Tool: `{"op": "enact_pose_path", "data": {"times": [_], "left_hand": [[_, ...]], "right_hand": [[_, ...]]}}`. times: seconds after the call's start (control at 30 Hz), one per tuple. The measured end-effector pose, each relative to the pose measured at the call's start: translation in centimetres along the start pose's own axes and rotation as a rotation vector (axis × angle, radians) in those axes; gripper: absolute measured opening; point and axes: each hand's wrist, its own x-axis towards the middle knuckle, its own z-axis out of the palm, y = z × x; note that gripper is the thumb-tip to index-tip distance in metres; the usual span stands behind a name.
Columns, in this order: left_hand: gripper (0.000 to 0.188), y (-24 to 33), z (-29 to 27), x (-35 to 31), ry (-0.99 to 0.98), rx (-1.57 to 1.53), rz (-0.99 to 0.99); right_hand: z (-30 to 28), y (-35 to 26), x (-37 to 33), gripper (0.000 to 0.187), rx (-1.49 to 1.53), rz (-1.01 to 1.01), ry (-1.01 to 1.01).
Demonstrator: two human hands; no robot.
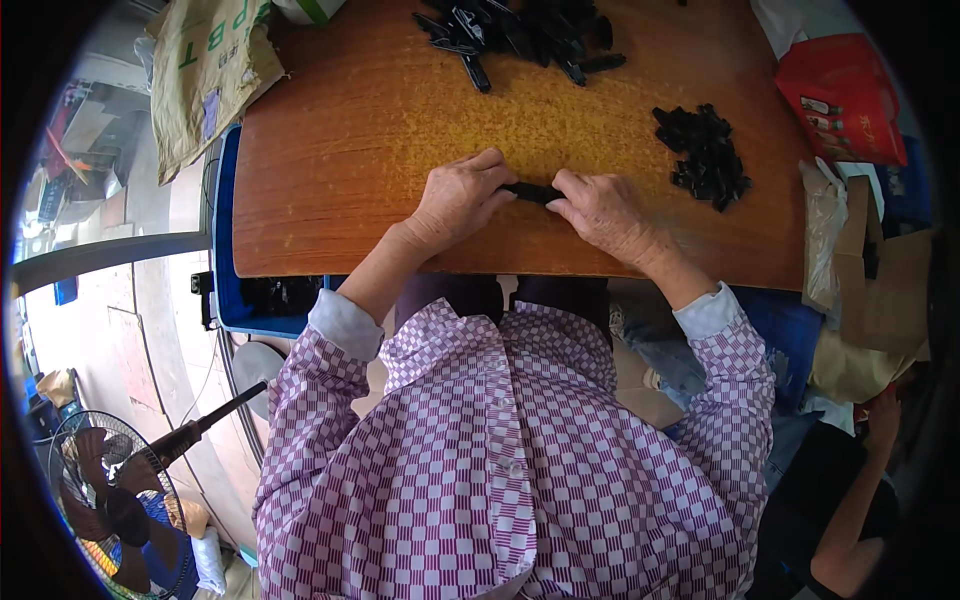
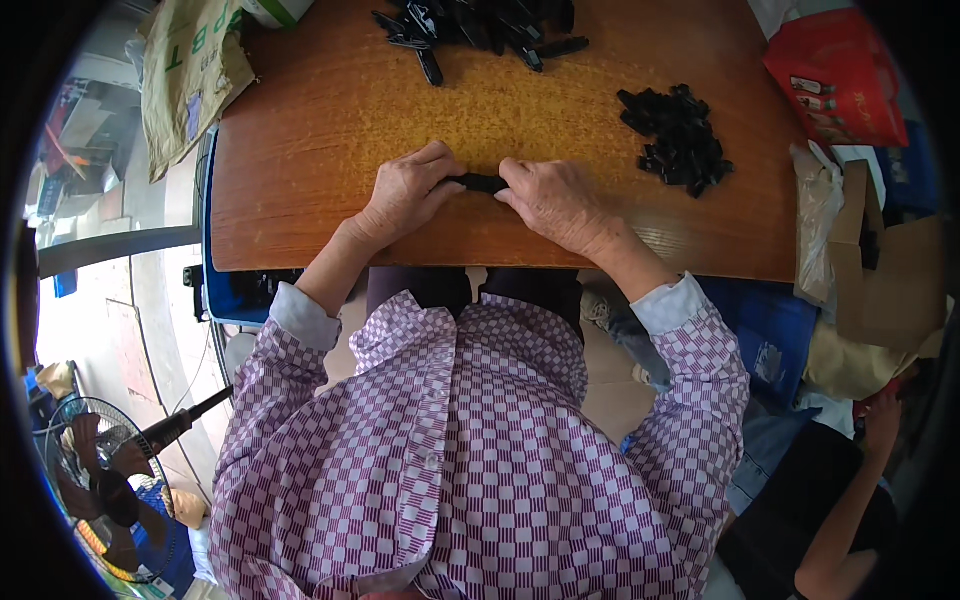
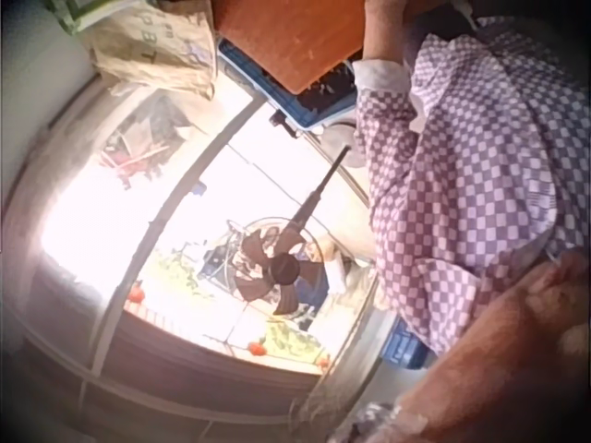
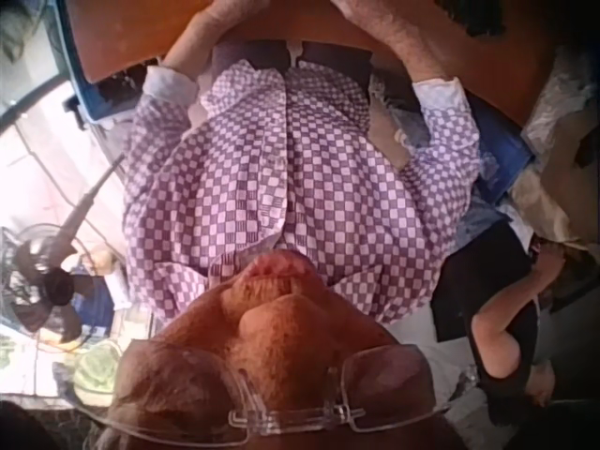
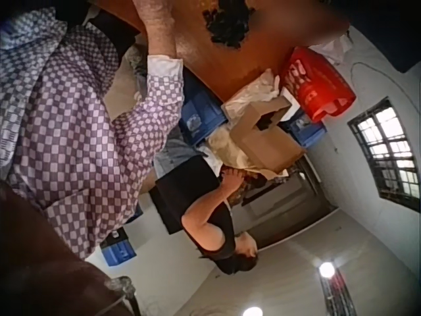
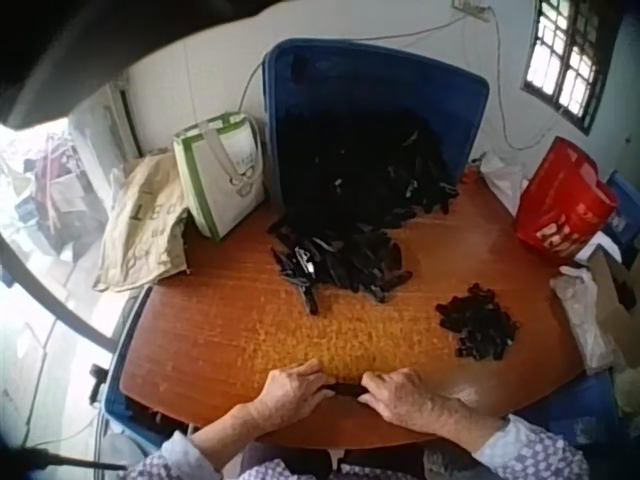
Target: The person assembles plastic components by fitting two parts together by hand and places the assembled units into a bin.
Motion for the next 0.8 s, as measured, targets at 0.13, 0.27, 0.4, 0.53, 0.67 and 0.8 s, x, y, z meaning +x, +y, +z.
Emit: {"op": "enact_pose_path", "data": {"times": [0.13,0.27,0.4,0.53,0.67,0.8], "left_hand": [[0.021,-0.4,-0.3,0.1,0.012,-0.011,0.015],[0.023,-0.7,-1.0,0.3,-0.038,-0.029,0.001],[0.025,-2.9,-2.9,3.7,0.008,-0.035,-0.056],[0.027,-6.0,-4.0,8.0,0.066,0.372,-0.138],[0.027,-6.5,-4.6,9.6,-0.004,0.560,-0.153],[0.028,-4.5,-3.2,9.3,-0.034,0.534,-0.082]], "right_hand": [[2.0,-1.1,1.3,0.028,0.036,0.062,0.097],[1.2,0.0,-0.1,0.025,0.008,0.038,0.169],[-1.5,3.9,-4.0,0.029,-0.023,0.158,0.315],[-4.7,8.0,-7.7,0.024,-0.332,0.315,0.150],[-4.5,10.0,-8.5,0.020,-0.417,0.345,0.074],[-3.9,11.1,-8.7,0.016,-0.434,0.287,0.114]]}}
